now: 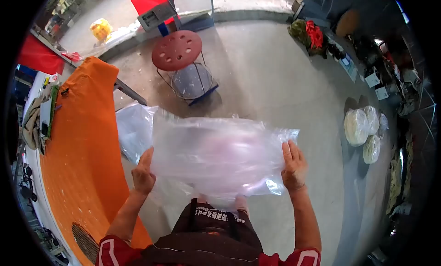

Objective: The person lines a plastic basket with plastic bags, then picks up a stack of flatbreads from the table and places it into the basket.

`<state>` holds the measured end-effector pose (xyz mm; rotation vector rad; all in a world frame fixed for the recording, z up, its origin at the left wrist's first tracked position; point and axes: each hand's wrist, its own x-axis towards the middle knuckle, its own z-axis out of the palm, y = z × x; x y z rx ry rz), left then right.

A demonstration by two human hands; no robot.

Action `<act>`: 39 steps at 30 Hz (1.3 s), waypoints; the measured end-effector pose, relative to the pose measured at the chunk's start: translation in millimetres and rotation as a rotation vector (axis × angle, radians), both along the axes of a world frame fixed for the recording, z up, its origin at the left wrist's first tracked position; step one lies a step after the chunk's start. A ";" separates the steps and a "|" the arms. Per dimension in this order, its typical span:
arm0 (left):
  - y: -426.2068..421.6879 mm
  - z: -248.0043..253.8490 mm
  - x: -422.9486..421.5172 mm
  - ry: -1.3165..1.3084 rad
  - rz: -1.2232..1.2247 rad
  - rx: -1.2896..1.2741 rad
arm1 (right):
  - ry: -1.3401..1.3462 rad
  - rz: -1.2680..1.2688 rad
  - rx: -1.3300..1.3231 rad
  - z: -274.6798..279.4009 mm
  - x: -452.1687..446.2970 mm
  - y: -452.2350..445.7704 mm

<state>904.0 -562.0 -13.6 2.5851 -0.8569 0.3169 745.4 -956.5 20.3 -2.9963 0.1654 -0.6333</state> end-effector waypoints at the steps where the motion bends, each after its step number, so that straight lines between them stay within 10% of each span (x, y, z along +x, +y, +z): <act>1: -9.4 -3.7 0.1 0.054 -0.009 0.001 | 0.039 0.023 0.040 -8.1 -1.1 -8.8; 8: -18.5 -81.0 -94.2 0.975 -0.389 0.860 | 0.948 -0.172 0.266 -94.3 -103.8 -48.6; 14: 5.4 -160.5 -167.6 2.086 -1.036 0.730 | 1.621 0.019 0.493 -138.9 -169.9 -74.0; 16: -19.9 -132.4 -119.8 1.967 -0.403 0.127 | 1.450 0.020 0.477 -157.8 -146.4 -86.5; 18: -14.5 -158.5 -108.6 1.445 0.070 0.252 | 1.156 -0.362 1.064 -176.0 -118.3 -92.8; 20: -18.8 -170.1 -84.4 1.082 0.229 0.090 | 0.950 -0.192 0.943 -192.5 -80.4 -88.3; 22: -48.0 -159.3 -57.0 0.775 0.237 0.119 | 0.857 0.107 0.401 -195.6 -32.6 -78.6; 28: -71.7 -222.9 -20.0 0.567 0.258 0.113 | 0.799 -0.043 0.603 -254.5 23.3 -95.4; 31: -83.1 -255.3 -1.1 0.503 0.278 0.189 | 0.534 -0.037 1.168 -289.0 38.1 -107.3; 35: -98.8 -300.7 25.0 0.530 0.343 0.114 | 0.857 -0.088 0.837 -297.6 84.3 -117.9; 39: -138.6 -322.8 43.5 0.671 0.433 0.090 | 0.650 -0.285 1.506 -345.8 90.8 -126.3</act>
